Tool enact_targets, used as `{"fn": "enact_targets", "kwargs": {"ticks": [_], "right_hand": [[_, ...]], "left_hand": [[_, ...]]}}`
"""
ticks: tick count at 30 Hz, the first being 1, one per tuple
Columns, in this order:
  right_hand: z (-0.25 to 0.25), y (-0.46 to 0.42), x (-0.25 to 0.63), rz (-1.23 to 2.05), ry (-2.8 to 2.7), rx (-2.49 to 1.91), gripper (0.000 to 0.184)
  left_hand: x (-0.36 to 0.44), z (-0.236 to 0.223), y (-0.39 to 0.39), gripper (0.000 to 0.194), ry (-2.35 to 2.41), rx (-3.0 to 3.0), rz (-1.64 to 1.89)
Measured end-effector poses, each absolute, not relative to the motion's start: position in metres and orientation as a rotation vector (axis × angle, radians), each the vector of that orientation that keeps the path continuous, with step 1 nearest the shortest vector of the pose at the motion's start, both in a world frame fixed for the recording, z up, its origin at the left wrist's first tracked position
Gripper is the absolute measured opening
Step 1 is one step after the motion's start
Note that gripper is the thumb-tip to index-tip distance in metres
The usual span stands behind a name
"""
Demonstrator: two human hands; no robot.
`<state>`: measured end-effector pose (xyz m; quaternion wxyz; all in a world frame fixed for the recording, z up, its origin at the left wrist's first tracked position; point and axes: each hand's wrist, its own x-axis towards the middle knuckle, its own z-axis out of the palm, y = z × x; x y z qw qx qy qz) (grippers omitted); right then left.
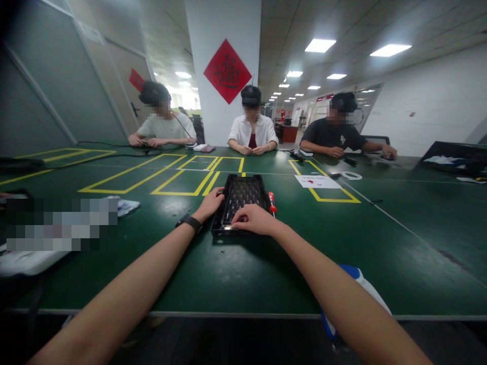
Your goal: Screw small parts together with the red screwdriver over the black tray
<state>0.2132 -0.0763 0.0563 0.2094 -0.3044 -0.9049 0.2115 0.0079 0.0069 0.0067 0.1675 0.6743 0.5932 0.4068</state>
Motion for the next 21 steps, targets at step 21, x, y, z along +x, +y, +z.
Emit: {"fn": "enact_targets", "kwargs": {"ticks": [21], "right_hand": [[0.0561,-0.0772,0.21,0.684,-2.434,-0.895,0.025]], "left_hand": [[0.0072,0.0057,0.0092,0.044,1.715,1.911,1.142]]}}
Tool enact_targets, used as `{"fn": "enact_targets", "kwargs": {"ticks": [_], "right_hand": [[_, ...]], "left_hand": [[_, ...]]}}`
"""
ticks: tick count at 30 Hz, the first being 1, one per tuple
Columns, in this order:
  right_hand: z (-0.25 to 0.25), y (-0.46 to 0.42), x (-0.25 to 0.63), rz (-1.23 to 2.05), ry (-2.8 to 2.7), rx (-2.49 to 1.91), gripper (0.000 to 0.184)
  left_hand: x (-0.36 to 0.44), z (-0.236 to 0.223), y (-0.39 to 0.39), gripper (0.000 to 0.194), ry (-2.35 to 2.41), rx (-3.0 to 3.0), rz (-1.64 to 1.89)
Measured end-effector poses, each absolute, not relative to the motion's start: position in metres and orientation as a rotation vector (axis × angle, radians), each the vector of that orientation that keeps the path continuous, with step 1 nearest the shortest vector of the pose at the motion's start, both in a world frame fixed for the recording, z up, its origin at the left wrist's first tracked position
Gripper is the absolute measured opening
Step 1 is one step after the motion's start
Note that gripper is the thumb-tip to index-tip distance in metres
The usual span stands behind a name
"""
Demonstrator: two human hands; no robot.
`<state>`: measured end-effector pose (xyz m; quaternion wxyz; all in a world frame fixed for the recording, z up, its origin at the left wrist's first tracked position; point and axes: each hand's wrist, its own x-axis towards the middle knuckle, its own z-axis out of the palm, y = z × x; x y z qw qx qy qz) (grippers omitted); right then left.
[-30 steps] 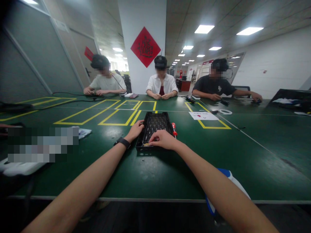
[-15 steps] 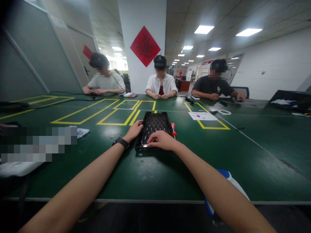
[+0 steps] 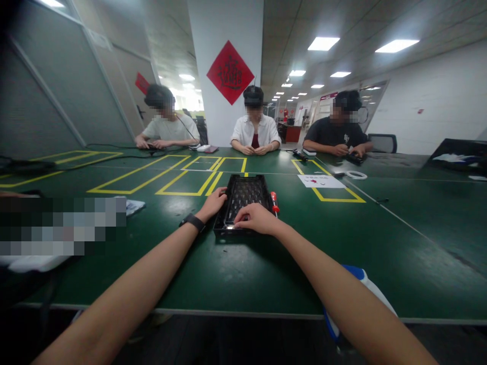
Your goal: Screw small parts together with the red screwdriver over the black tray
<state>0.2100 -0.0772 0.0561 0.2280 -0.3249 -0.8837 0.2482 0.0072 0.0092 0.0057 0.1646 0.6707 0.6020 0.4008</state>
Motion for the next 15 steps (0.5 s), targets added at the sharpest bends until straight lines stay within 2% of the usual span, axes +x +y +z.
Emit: {"fn": "enact_targets", "kwargs": {"ticks": [10,15], "right_hand": [[0.0535,-0.0756,0.2112,0.84,-2.432,-0.872,0.027],[0.0502,-0.0759,0.2053,0.87,-2.316,-1.036,0.028]], "left_hand": [[0.0065,0.0049,0.0098,0.043,1.707,1.919,1.142],[0.0056,0.0033,0.0107,0.043,1.694,1.935,1.15]]}}
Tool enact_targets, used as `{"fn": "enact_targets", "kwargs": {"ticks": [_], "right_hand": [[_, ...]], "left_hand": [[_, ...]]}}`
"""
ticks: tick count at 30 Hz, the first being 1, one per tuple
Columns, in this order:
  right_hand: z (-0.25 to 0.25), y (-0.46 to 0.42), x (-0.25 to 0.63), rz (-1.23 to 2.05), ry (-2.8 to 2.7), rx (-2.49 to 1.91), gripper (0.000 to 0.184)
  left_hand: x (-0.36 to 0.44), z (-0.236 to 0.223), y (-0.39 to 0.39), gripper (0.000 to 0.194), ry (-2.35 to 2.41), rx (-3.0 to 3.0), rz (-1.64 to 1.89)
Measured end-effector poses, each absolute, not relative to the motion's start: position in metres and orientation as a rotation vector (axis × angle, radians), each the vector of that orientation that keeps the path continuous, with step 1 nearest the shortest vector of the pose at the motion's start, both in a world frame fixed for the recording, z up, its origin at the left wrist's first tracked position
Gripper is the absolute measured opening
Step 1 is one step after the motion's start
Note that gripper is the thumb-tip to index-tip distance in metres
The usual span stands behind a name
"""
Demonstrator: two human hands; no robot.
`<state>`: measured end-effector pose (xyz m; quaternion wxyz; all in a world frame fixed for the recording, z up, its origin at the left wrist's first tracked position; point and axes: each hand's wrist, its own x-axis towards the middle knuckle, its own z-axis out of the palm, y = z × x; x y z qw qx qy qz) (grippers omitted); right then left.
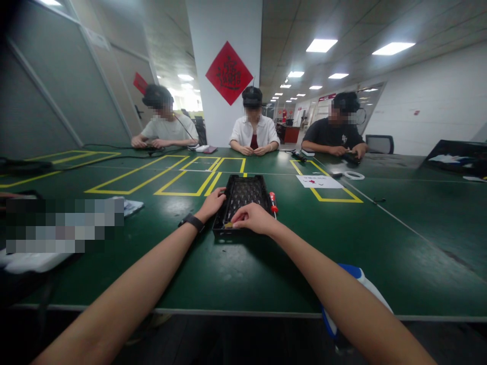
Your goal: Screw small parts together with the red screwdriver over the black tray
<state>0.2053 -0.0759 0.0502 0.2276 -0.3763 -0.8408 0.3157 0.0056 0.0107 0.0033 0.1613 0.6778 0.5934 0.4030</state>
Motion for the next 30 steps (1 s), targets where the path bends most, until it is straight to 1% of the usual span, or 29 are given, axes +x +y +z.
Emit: {"fn": "enact_targets", "kwargs": {"ticks": [16,30], "right_hand": [[0.0539,-0.0803,0.2061,0.73,-2.384,-0.997,0.026],[0.0504,-0.0772,0.2056,0.627,-2.415,-0.979,0.021]], "left_hand": [[0.0062,0.003,0.0104,0.042,1.707,1.941,1.15],[0.0058,0.0025,0.0124,0.043,1.698,1.97,1.147]]}}
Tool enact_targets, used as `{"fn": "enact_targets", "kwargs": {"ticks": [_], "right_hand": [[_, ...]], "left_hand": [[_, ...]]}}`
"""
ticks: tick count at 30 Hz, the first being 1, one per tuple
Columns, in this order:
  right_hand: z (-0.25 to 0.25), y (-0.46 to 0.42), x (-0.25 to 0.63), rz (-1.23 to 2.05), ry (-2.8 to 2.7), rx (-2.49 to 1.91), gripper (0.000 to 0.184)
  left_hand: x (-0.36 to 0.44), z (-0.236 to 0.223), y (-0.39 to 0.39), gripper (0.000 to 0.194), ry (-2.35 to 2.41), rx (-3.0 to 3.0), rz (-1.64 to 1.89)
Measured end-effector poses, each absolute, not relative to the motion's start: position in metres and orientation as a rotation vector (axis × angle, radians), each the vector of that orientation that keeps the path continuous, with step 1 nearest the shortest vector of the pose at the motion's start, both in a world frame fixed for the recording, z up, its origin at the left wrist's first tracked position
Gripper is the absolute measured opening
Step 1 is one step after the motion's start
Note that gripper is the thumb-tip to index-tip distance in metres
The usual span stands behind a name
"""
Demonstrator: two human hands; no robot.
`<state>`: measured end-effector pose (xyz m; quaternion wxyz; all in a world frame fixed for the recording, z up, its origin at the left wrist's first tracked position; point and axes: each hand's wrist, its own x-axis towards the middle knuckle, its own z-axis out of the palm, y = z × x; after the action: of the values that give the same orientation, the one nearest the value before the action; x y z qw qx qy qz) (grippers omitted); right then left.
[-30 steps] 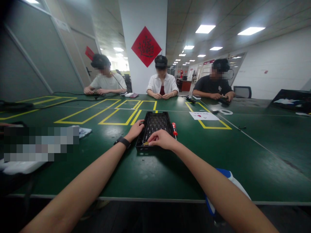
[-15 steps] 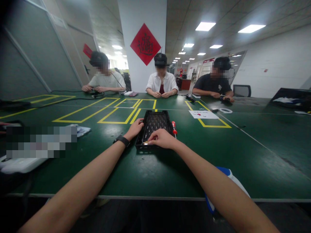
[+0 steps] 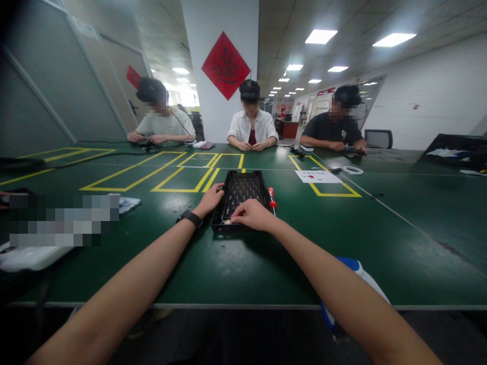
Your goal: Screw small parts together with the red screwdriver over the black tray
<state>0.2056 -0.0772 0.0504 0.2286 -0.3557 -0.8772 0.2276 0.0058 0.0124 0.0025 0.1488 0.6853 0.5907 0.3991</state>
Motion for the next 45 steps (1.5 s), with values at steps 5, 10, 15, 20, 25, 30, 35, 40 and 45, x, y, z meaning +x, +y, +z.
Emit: {"fn": "enact_targets", "kwargs": {"ticks": [5,10,15,20,25,30,35,40,45], "right_hand": [[0.0509,-0.078,0.2049,0.632,-2.403,-0.991,0.021],[0.0519,-0.0793,0.2048,0.649,-2.415,-0.97,0.021],[0.0502,-0.0781,0.205,0.669,-2.395,-0.971,0.022],[0.0485,-0.0773,0.2059,0.687,-2.38,-0.955,0.022],[0.0503,-0.0787,0.2057,0.734,-2.374,-0.976,0.023],[0.0511,-0.0797,0.2046,0.735,-2.357,-0.98,0.022],[0.0506,-0.0793,0.2052,0.704,-2.359,-0.985,0.023],[0.0491,-0.078,0.2062,0.702,-2.394,-0.962,0.022],[0.0511,-0.0795,0.2053,0.696,-2.397,-0.964,0.022]], "left_hand": [[0.0052,0.0017,0.0126,0.043,1.696,1.971,1.155],[0.0059,0.0023,0.0121,0.043,1.711,1.962,1.14],[0.0058,0.0019,0.0123,0.043,1.697,1.969,1.148],[0.0055,0.0017,0.0131,0.043,1.702,1.956,1.144],[0.0054,0.0023,0.0127,0.044,1.703,1.948,1.134],[0.0058,0.003,0.0103,0.043,1.695,1.949,1.143],[0.0065,0.0039,0.0105,0.043,1.701,1.937,1.135],[0.0061,0.0034,0.012,0.043,1.699,1.961,1.142],[0.0063,0.0033,0.0106,0.043,1.714,1.966,1.132]]}}
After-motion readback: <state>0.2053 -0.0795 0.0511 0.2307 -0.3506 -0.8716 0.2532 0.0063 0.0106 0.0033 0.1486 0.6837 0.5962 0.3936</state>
